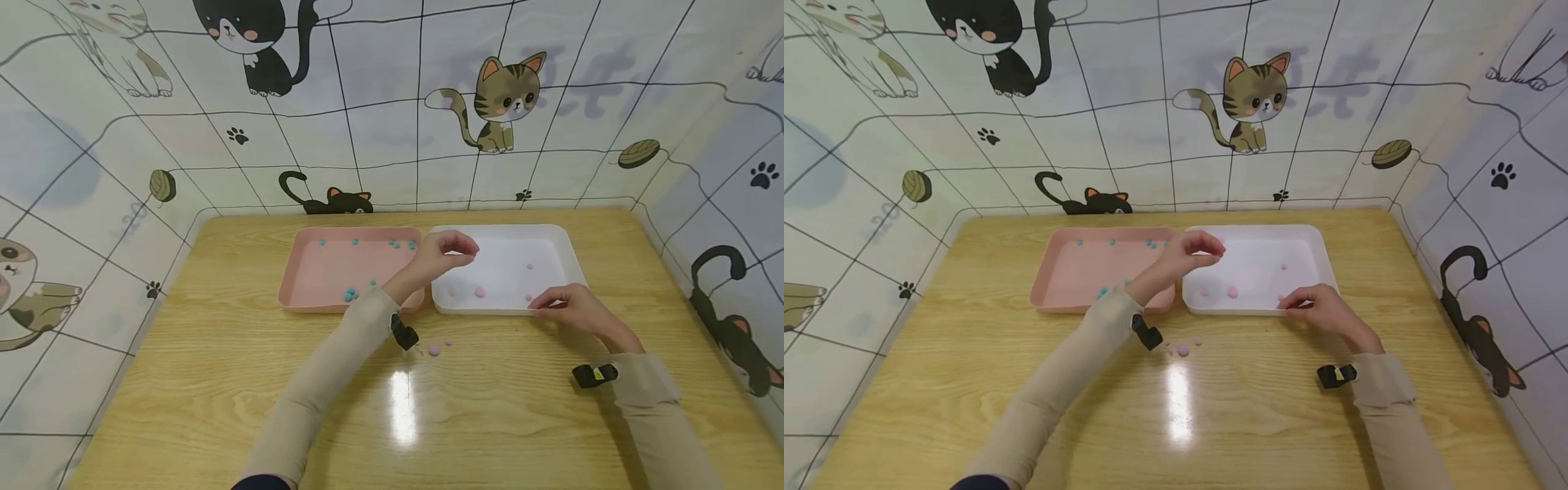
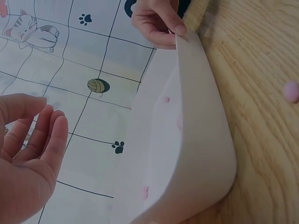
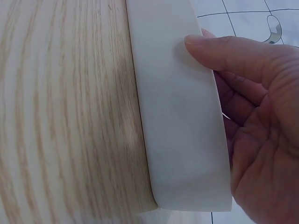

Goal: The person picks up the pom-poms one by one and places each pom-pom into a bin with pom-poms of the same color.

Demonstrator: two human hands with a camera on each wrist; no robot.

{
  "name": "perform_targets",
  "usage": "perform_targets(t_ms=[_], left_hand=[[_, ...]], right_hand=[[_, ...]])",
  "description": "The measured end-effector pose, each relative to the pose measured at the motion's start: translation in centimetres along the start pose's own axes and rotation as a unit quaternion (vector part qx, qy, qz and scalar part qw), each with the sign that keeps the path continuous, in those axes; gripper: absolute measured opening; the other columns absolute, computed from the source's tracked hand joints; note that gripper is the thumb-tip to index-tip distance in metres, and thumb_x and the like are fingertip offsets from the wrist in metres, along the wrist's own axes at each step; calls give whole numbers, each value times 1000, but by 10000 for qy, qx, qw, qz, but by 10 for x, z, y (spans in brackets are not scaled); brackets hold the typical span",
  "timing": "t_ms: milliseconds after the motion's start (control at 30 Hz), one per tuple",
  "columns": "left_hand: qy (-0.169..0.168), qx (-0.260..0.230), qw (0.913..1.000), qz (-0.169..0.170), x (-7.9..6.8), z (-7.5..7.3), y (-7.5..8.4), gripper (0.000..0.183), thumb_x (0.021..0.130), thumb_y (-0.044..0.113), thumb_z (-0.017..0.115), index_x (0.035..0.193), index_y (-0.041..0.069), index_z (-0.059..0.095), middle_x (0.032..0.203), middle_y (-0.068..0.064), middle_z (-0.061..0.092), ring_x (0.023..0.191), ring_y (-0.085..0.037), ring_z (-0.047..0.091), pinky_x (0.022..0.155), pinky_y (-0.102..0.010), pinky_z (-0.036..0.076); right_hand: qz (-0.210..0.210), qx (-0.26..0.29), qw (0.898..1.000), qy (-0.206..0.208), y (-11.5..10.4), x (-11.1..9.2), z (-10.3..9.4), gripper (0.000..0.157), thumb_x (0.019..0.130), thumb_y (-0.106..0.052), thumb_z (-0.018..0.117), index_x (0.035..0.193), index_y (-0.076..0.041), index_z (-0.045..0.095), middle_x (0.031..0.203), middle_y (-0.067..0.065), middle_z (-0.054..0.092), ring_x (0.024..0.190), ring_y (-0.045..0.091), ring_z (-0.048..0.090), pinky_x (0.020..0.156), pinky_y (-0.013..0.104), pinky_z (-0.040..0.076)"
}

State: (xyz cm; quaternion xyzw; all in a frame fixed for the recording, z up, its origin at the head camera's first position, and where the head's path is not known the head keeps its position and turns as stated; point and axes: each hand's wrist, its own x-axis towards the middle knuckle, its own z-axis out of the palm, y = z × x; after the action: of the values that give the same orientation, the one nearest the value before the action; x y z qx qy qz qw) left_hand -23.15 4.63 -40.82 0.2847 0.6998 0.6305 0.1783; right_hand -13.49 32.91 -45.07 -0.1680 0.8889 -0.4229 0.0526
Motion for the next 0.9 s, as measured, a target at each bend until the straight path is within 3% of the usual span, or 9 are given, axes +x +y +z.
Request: perform_targets(t_ms=[167, 333, 433, 667, 900], left_hand=[[-116, 37, 9999, 46, -16, -4, -1, 18, 88, -4, 59, 105, -10, 60, 108, -25, 59, 98, -23, 59, 85, -24, 50], [-87, -253, 9996, 22, -37, -6, -3, 18, 88, -7, 58, 105, -13, 57, 109, -30, 56, 105, -39, 55, 86, -24, 49], [-38, -86, 9999, 138, -48, -8, -8, 16, 87, -7, 59, 102, -14, 58, 105, -28, 57, 102, -38, 57, 86, -26, 50], [-48, 572, 9981, 206, -73, -13, -18, 13, 85, -7, 62, 97, -11, 62, 97, -22, 62, 90, -18, 62, 82, -26, 52], [-247, 591, 9976, 275, -92, -12, -29, 13, 82, -12, 62, 95, -10, 63, 95, -25, 63, 91, -29, 62, 81, -26, 53]], right_hand=[[47, 18, 10000, 16, 0, 0, 1, 8, 81, 3, 69, 86, -2, 72, 92, 16, 69, 85, -7, 57, 64, 16, 50], [10, 14, 10000, 38, 0, -1, 1, 8, 80, 4, 69, 86, -1, 72, 90, 15, 69, 84, -6, 57, 65, 16, 50], [20, 12, 10000, 31, 0, -1, 1, 8, 81, 4, 69, 86, -1, 72, 91, 15, 69, 85, -6, 57, 65, 16, 50], [60, -99, 9999, 56, -2, -2, 0, 8, 80, 3, 69, 85, -3, 72, 91, 14, 69, 84, -5, 57, 64, 17, 50], [73, -14, 10000, 67, 0, -1, 1, 7, 80, 3, 69, 84, -3, 72, 92, 15, 69, 84, -6, 56, 64, 16, 50]])
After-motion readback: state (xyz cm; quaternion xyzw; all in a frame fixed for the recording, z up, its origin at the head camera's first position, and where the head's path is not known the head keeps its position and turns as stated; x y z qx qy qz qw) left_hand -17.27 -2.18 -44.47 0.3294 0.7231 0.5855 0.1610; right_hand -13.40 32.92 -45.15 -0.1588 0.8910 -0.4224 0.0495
